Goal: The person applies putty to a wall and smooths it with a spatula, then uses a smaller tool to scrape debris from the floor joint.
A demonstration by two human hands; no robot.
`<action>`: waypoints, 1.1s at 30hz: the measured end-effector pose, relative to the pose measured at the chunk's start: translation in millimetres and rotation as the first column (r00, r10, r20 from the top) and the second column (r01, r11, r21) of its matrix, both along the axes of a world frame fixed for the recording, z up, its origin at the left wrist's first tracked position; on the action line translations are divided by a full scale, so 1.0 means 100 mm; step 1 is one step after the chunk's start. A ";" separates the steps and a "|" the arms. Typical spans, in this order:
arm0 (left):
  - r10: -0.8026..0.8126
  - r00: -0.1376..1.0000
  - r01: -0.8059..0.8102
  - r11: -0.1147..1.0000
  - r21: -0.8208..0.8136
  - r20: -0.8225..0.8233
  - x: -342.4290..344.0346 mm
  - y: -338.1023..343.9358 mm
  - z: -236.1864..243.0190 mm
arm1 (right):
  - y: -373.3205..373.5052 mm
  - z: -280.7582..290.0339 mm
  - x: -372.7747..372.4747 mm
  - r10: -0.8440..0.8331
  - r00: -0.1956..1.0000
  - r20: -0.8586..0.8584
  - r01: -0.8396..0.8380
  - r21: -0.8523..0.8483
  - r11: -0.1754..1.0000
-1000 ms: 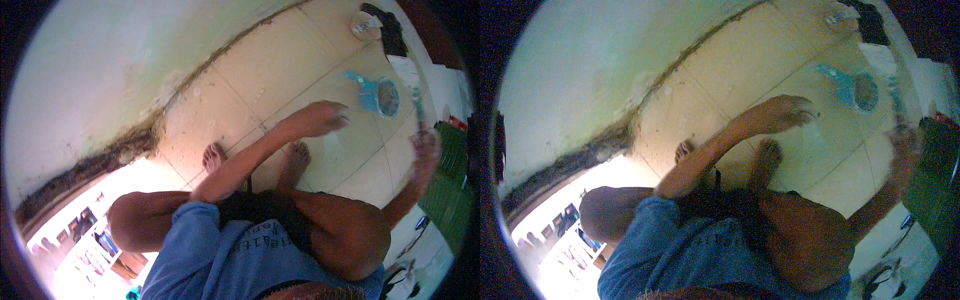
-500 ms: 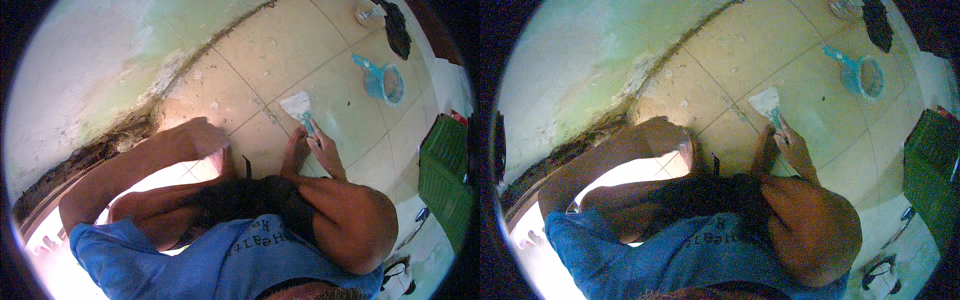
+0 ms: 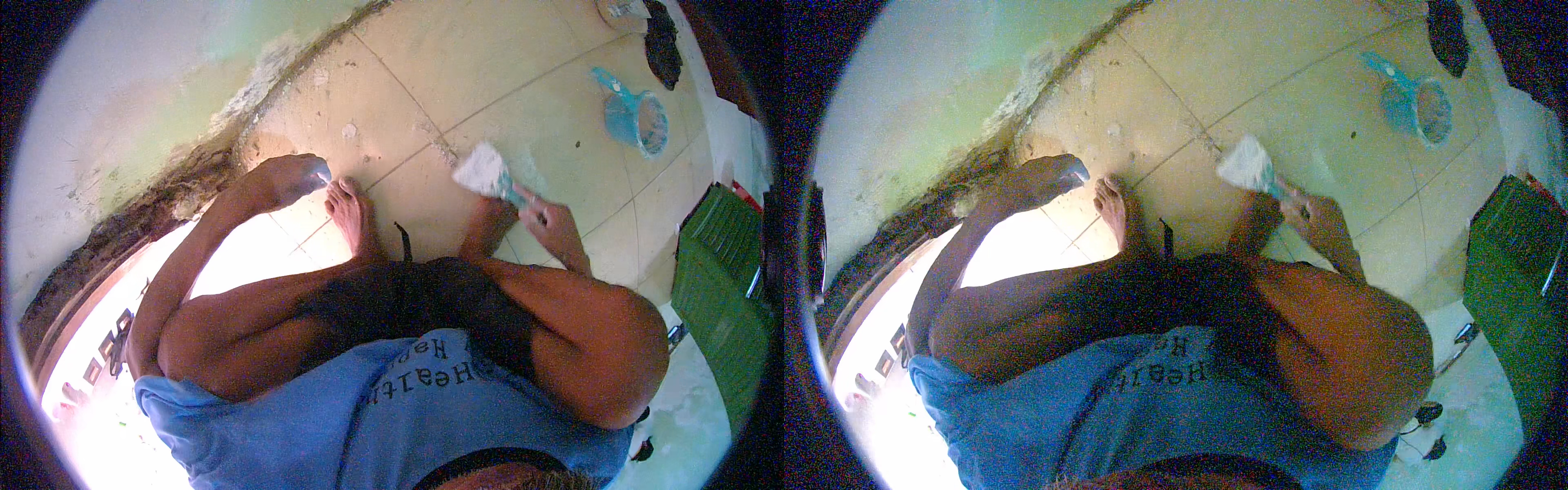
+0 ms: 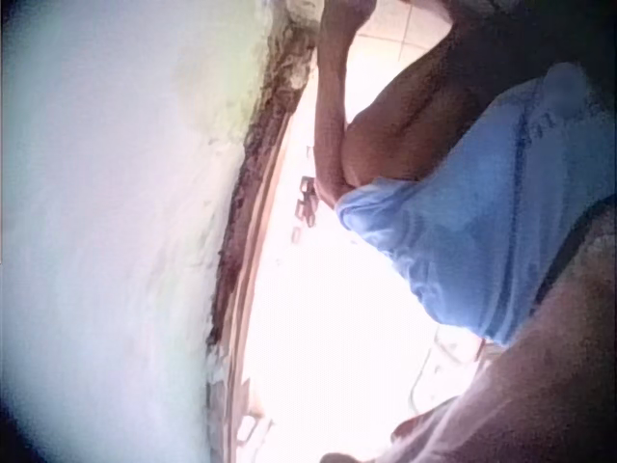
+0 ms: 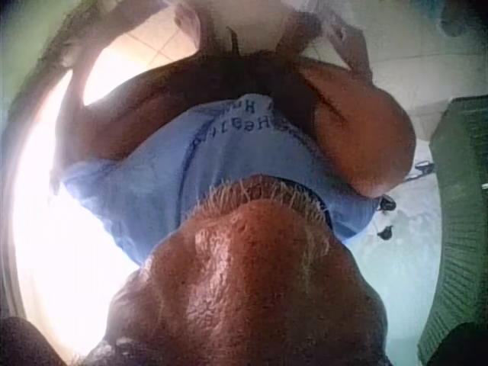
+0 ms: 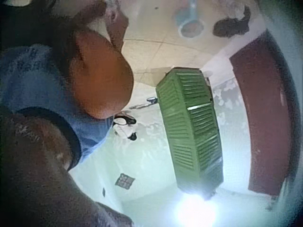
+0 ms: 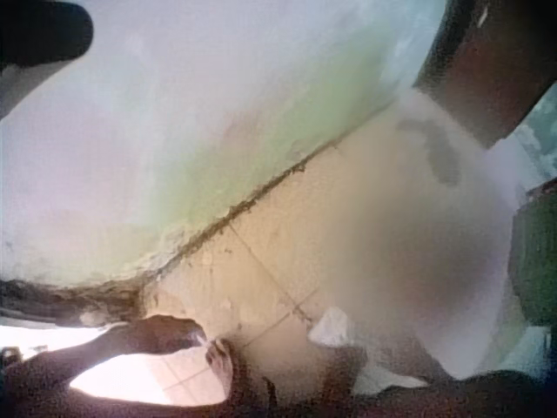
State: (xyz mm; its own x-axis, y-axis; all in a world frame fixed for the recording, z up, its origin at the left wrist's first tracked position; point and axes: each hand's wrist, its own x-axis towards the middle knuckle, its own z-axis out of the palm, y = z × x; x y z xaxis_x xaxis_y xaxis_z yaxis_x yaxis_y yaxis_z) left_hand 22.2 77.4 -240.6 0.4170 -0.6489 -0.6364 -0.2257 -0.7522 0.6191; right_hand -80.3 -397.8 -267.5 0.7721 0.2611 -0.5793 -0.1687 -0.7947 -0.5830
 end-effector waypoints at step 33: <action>0.925 0.013 -0.998 0.032 0.045 -0.379 -0.95 -0.44 -0.36 | 2.12 -0.44 0.38 0.407 0.913 -0.009 -0.351 0.491 0.797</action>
